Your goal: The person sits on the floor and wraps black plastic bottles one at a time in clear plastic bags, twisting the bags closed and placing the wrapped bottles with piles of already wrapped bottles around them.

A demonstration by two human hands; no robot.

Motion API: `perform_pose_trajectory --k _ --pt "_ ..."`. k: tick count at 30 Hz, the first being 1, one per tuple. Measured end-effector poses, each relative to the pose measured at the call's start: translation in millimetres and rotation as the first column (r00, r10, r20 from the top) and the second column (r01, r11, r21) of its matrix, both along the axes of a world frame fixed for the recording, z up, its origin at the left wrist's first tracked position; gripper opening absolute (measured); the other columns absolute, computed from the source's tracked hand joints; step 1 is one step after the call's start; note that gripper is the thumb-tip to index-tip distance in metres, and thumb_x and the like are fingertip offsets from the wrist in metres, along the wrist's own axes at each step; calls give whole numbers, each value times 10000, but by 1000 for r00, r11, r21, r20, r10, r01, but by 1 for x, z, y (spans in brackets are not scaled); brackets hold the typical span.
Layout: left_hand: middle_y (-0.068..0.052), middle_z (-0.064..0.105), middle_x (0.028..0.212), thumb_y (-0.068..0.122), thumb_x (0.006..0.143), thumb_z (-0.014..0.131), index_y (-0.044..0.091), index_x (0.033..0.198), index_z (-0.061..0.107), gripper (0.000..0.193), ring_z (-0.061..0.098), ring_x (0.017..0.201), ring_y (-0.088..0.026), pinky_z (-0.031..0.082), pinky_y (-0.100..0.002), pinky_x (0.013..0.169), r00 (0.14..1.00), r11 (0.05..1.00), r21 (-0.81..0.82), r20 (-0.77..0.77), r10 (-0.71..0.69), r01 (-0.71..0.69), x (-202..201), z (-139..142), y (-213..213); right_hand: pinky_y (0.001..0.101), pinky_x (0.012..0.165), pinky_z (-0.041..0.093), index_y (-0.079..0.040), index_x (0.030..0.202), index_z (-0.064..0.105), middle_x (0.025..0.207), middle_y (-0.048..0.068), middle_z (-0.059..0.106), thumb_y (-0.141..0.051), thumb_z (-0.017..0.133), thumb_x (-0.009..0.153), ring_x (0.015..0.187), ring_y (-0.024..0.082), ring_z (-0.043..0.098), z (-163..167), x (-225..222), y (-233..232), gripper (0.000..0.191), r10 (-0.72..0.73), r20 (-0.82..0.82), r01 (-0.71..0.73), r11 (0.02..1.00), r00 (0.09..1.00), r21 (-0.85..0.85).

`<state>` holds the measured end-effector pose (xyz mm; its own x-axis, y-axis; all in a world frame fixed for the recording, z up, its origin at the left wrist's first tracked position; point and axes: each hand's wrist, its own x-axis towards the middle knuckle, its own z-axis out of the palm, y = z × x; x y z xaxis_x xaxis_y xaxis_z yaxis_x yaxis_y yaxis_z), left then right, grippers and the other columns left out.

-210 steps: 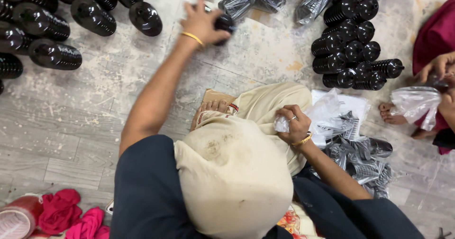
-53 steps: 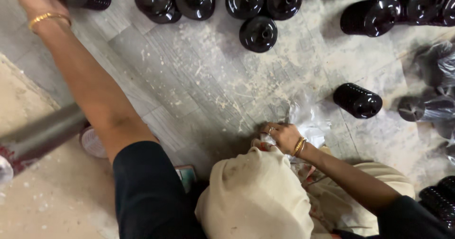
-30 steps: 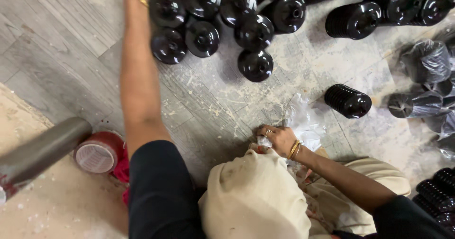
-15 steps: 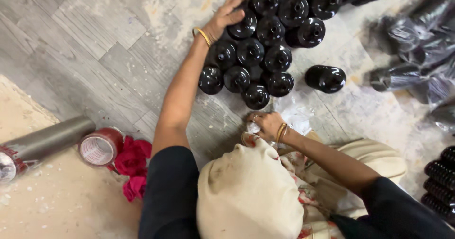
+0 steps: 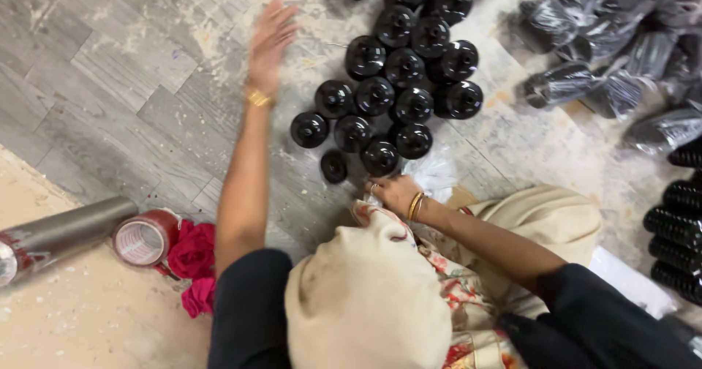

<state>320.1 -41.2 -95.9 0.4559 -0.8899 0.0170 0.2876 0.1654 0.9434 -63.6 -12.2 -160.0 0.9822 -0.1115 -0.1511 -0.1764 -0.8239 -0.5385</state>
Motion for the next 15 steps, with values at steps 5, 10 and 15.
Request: perform_pose_trajectory --k 5,10,15 --pt "-178 483 1577 512 970 675 50 1579 367 824 490 1444 -297 380 -451 1201 915 965 86 348 203 -246 -62 3 132 436 599 561 -166 1136 654 1109 51 668 -250 668 850 743 300 701 14 -33 14 299 -63 127 61 998 990 16" --pt "-192 566 1430 263 875 733 86 1439 548 619 496 1355 -399 368 -510 1184 377 922 109 925 42 -371 -169 0 223 445 578 548 -138 1141 644 1127 67 655 -181 670 784 741 312 696 25 -61 25 360 -67 212 47 994 975 96" --pt "-176 438 1496 269 860 762 227 1462 567 633 401 1349 -421 378 -548 1119 189 925 365 920 -343 -101 -237 -14 222 471 572 540 -143 1145 635 1119 69 644 -200 737 736 718 328 691 31 -84 35 425 -78 103 65 990 992 121"
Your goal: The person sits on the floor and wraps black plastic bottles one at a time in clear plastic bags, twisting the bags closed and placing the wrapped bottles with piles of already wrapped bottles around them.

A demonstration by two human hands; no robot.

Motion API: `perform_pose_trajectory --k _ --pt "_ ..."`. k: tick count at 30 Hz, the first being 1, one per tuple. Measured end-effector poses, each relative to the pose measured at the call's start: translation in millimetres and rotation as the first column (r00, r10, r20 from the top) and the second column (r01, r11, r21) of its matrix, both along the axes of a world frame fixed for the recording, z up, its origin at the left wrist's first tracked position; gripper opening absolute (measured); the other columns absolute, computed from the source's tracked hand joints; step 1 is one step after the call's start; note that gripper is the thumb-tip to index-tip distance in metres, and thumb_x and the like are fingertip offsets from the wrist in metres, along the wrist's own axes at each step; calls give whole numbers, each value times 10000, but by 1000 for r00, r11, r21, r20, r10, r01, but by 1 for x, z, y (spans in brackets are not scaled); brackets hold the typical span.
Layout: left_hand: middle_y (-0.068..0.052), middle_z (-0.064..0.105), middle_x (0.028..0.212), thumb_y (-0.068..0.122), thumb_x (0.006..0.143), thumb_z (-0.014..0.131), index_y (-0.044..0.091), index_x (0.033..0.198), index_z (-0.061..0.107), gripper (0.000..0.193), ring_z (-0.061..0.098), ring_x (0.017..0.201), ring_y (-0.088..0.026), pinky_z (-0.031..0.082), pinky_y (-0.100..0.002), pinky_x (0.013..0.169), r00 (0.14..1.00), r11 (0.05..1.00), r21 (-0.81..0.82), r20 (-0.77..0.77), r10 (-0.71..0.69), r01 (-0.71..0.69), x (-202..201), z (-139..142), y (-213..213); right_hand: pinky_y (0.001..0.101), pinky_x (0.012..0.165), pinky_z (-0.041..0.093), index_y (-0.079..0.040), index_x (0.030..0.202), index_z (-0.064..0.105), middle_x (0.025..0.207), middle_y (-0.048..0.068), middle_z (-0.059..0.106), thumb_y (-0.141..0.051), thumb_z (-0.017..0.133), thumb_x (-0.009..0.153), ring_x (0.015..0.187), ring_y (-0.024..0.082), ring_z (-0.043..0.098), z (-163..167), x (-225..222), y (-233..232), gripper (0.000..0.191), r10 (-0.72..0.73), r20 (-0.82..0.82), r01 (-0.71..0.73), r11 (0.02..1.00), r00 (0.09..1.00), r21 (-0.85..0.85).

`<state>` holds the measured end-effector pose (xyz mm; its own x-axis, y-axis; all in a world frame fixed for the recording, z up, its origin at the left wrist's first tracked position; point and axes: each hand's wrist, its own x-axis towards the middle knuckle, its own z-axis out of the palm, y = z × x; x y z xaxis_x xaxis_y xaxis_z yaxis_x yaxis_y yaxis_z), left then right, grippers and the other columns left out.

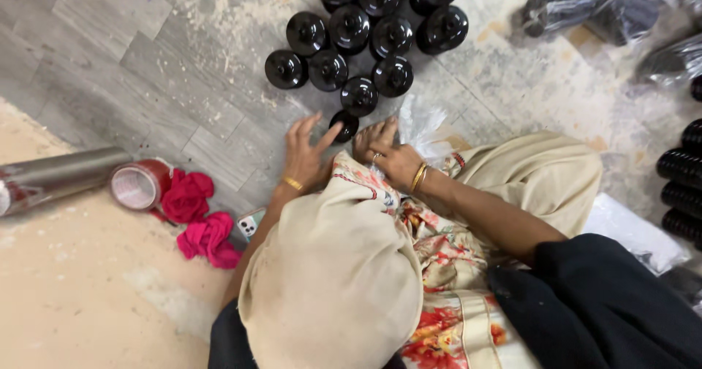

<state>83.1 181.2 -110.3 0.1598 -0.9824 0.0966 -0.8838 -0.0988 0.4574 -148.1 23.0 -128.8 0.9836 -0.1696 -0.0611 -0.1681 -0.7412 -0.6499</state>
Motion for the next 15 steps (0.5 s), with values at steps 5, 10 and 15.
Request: perform_pose_trajectory --k 5,10,15 --pt "-248 380 1500 279 797 799 209 1414 577 660 384 1357 -449 365 -586 1044 999 996 91 33 -23 20 -19 -39 -43 466 562 544 -127 1172 625 1131 91 622 -226 770 704 698 337 681 -3 -5 5 500 6 68 -6 1000 998 0" --pt "-229 437 1479 249 831 854 184 1373 620 594 498 1320 -449 478 -501 1060 993 995 -61 -95 71 -77 -3 -40 -29 458 595 549 -134 1193 615 1117 84 595 -197 758 639 760 338 687 -8 -6 8 575 45 74 -45 999 996 -13" --pt "-229 563 1199 277 835 893 42 1222 651 514 615 1067 -391 541 -451 885 931 916 -210 -208 300 -342 38 8 -16 458 589 546 -141 1203 620 1128 88 594 -203 763 644 737 330 685 -13 -6 9 580 46 84 -48 999 995 24"
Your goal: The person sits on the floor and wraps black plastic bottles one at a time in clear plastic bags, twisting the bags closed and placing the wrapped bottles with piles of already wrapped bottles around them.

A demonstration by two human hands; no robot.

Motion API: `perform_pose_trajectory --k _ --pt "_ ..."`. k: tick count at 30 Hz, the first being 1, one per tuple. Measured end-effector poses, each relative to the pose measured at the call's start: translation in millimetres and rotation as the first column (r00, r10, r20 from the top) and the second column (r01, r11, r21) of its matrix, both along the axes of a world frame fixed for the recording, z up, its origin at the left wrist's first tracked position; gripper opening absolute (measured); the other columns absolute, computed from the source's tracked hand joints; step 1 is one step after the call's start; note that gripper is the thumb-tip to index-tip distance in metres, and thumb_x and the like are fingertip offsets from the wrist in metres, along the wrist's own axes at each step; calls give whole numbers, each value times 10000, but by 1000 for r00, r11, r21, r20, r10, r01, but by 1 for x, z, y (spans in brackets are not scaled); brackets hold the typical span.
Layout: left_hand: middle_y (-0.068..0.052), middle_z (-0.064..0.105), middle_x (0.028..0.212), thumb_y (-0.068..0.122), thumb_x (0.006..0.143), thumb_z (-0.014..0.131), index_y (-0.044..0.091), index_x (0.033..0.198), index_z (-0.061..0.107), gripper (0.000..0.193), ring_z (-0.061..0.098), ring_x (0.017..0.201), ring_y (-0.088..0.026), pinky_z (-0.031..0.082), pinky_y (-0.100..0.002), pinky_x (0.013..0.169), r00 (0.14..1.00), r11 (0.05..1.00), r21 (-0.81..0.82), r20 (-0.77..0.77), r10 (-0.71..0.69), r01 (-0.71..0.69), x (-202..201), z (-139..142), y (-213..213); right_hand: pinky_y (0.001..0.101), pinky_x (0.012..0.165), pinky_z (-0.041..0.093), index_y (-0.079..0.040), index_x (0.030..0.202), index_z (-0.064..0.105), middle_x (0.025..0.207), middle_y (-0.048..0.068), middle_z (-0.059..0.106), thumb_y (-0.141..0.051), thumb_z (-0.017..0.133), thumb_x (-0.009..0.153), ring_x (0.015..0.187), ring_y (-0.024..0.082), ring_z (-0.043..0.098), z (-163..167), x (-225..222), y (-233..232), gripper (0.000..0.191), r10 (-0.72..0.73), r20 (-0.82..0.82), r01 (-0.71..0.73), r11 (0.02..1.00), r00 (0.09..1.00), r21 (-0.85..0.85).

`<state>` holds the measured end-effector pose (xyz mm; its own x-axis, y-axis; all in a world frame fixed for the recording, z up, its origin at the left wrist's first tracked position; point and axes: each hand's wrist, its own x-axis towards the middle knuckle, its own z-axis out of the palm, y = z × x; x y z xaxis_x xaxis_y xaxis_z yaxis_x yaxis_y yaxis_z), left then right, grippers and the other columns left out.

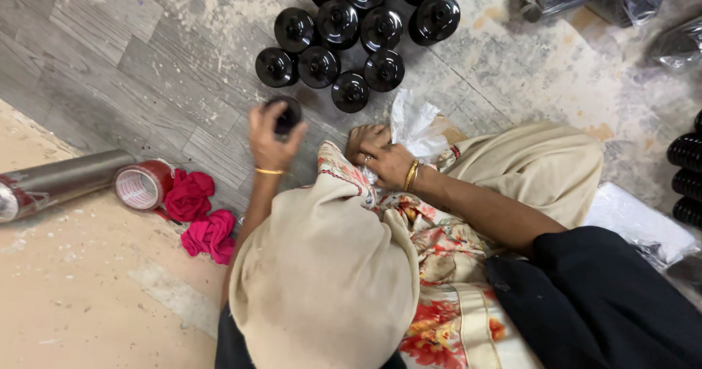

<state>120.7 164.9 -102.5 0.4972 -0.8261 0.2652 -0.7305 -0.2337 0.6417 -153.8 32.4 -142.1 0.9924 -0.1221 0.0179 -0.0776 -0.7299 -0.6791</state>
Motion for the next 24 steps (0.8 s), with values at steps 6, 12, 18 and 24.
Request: perform_pose_trajectory --k 6,12,18,24 --pt "21 572 589 459 994 641 8 884 662 465 508 433 -79 359 -248 406 548 919 122 -770 327 -376 55 31 -50 447 577 545 -137 1191 619 1134 90 594 -204 757 640 701 321 679 -3 4 1 572 6 26 -6 1000 1000 -21" --pt "70 506 627 468 984 682 14 887 673 464 388 489 -56 290 -251 446 450 910 320 -794 409 -263 86 -5 -75 416 561 541 -135 1165 628 1108 81 599 -188 743 640 674 291 668 -4 5 0 539 -2 56 4 999 998 -41" --pt "-65 564 962 403 988 781 20 1143 597 452 540 833 -128 499 -317 746 811 934 34 -486 326 -355 83 -10 -65 401 531 527 -130 1160 638 1067 75 600 -215 753 636 650 278 660 -2 8 1 543 -6 61 10 997 998 -74" --pt "-192 385 1443 376 1042 734 92 1509 506 592 440 1365 -360 403 -451 1176 996 995 -97 -92 -7 -2 69 5 -60 393 559 529 -130 1191 632 1030 64 573 -222 746 600 685 266 666 -2 9 4 609 0 121 12 995 993 -98"
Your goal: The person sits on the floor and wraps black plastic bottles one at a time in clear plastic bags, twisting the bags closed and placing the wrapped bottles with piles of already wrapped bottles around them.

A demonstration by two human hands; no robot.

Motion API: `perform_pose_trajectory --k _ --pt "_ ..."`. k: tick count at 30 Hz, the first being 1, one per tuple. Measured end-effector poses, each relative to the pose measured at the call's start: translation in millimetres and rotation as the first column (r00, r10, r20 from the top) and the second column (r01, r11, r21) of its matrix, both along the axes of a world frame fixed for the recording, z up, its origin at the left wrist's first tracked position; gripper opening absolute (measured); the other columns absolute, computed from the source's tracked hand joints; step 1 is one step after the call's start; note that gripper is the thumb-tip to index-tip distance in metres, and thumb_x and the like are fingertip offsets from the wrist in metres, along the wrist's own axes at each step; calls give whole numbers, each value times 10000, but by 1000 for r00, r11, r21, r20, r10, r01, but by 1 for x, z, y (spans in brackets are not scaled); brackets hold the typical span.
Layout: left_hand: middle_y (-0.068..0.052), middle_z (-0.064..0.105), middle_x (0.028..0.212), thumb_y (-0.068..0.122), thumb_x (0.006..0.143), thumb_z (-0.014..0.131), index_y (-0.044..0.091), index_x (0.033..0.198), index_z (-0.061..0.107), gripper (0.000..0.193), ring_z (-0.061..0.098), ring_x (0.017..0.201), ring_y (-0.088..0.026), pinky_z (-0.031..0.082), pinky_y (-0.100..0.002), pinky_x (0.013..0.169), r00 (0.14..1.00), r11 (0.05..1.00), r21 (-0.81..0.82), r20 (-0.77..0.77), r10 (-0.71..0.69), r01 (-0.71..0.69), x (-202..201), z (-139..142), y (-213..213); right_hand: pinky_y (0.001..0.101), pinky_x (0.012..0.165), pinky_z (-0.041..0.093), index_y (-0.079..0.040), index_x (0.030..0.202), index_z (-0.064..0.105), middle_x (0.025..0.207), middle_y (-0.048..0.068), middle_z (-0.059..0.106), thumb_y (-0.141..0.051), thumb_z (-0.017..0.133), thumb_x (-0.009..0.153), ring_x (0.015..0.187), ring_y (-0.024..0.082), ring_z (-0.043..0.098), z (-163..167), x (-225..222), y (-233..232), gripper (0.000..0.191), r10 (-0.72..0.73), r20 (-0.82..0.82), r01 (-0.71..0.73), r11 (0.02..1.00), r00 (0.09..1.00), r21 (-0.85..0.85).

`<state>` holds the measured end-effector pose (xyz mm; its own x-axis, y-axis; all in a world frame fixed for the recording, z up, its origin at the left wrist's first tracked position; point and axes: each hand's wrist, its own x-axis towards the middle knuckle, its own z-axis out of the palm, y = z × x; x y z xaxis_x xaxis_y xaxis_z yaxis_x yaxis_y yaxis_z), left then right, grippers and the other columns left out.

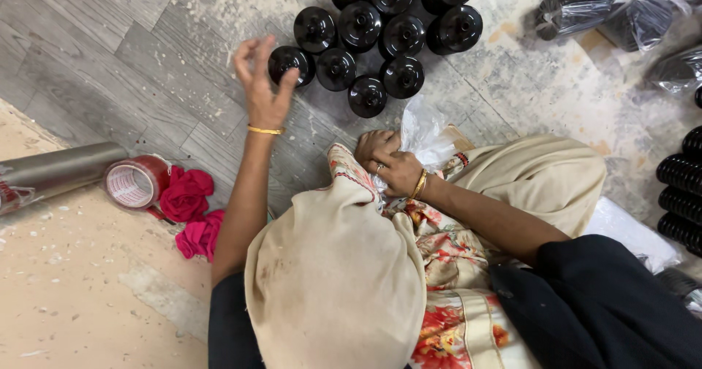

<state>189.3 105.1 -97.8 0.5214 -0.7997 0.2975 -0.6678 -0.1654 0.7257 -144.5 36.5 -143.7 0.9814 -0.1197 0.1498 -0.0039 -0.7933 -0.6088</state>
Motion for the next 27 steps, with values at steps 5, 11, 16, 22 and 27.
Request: perform_pose_trajectory --k 5,11,16,22,27 --pt "-220 390 1535 356 1111 599 128 1555 425 529 444 1430 -404 362 -483 1238 989 998 48 -143 -38 45 -13 -24 -1 424 574 538 -103 1184 612 1139 88 583 -255 741 561 667 297 652 -6 11 1 654 47 -11 -47 998 999 37" --pt "-227 356 1544 325 1060 643 158 1560 415 575 394 1440 -444 320 -512 1237 974 981 52 -137 -180 188 -52 -53 -21 424 577 535 -98 1081 632 1290 114 581 -276 734 699 691 275 668 -17 30 14 434 154 -113 -160 986 982 -38" --pt "-239 292 1559 348 1042 698 173 1609 356 685 385 1416 -448 347 -511 1222 937 945 64 -170 -306 320 -93 -52 -55 445 607 539 -137 957 671 1261 110 616 -332 724 698 742 289 677 -22 34 13 328 189 -92 -188 982 978 23" --pt "-135 405 1551 414 993 729 85 1551 350 751 419 1450 -369 338 -522 1249 978 968 -145 5 -208 207 -82 -31 -43 444 538 521 -122 1091 697 1286 194 624 -373 744 719 626 294 645 -14 20 14 451 115 -51 -117 992 992 -40" --pt "-177 312 1651 470 1085 618 43 1609 253 768 325 1557 -332 286 -458 1272 903 959 -279 -423 -76 -50 -8 -34 -62 434 566 522 -118 1152 674 1198 165 638 -438 754 773 656 311 655 -15 23 24 502 112 52 -116 990 992 75"
